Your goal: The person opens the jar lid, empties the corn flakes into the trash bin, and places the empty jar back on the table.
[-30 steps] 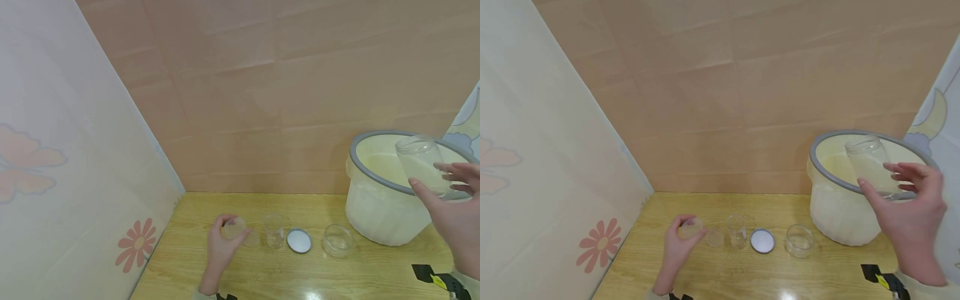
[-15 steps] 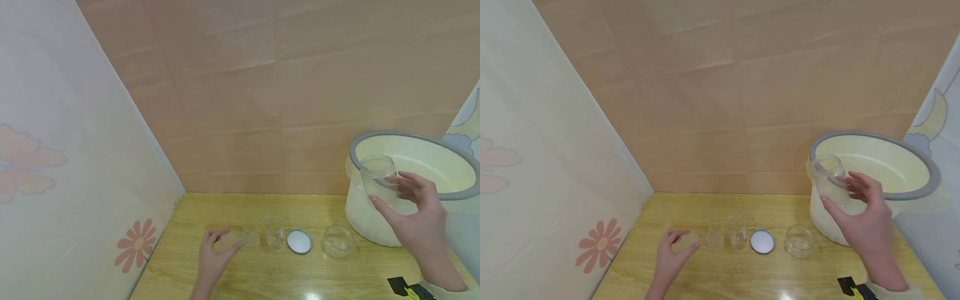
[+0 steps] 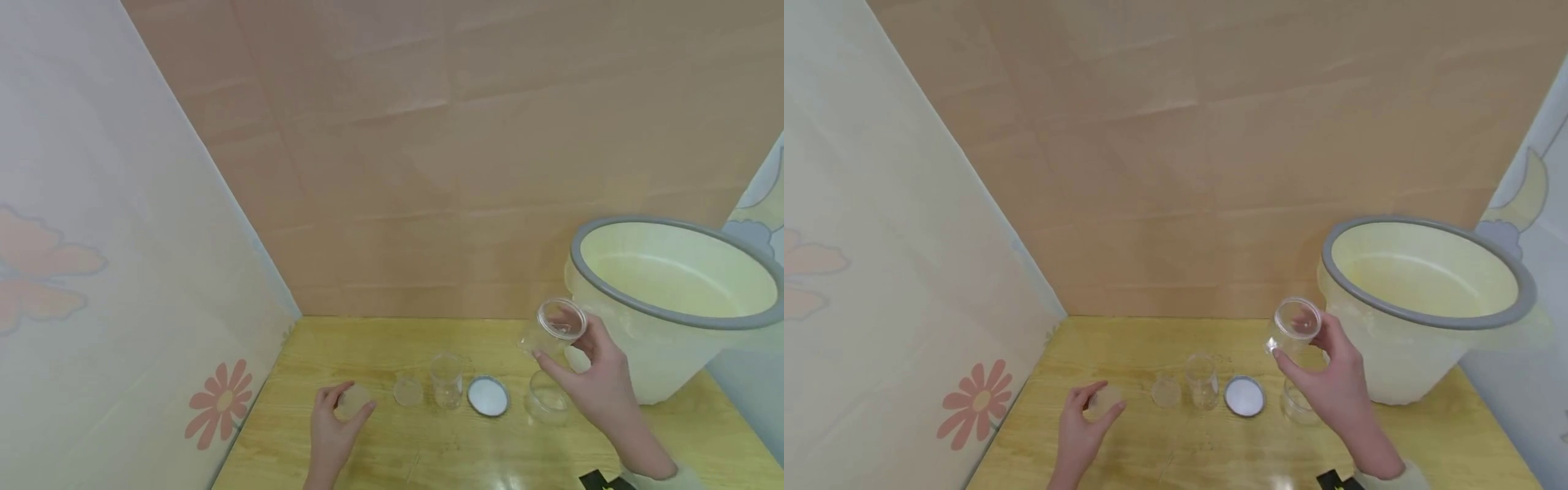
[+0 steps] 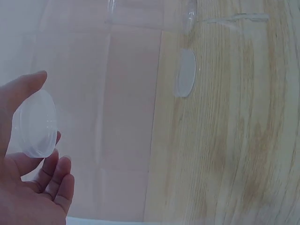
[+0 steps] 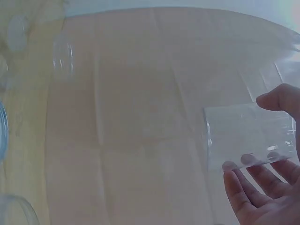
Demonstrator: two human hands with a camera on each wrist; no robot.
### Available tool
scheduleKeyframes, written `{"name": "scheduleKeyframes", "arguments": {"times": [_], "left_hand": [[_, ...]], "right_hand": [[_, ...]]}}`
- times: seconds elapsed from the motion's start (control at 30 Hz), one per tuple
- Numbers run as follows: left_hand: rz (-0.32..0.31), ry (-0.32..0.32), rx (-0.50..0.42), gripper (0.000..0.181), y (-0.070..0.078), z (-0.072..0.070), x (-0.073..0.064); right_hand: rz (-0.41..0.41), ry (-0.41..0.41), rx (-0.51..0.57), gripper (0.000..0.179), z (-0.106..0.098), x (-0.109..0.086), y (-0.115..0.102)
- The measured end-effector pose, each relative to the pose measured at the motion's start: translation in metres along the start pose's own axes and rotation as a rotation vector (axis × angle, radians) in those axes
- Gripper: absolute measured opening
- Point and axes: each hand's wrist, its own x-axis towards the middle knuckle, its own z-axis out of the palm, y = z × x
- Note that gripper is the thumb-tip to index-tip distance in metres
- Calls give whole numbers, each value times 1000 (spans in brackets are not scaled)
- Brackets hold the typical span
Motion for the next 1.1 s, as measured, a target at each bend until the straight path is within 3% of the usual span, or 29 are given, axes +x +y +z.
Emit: {"name": "scheduleKeyframes", "arguments": {"times": [0.33, 0.57, 0.9, 1.1], "left_hand": [[-25, 12, 18, 57, -14, -2, 3], [-52, -4, 60, 56, -23, -1, 4], [-59, -18, 71, 59, -48, 2, 8], [-84, -64, 113, 60, -67, 7, 19]], "right_hand": [[-23, -169, 111, 69, 52, -21, -7], [59, -316, 224, 66, 85, -43, -9], [162, -533, 280, 65, 133, -78, -3], [117, -600, 290, 60, 165, -87, 7]]}}
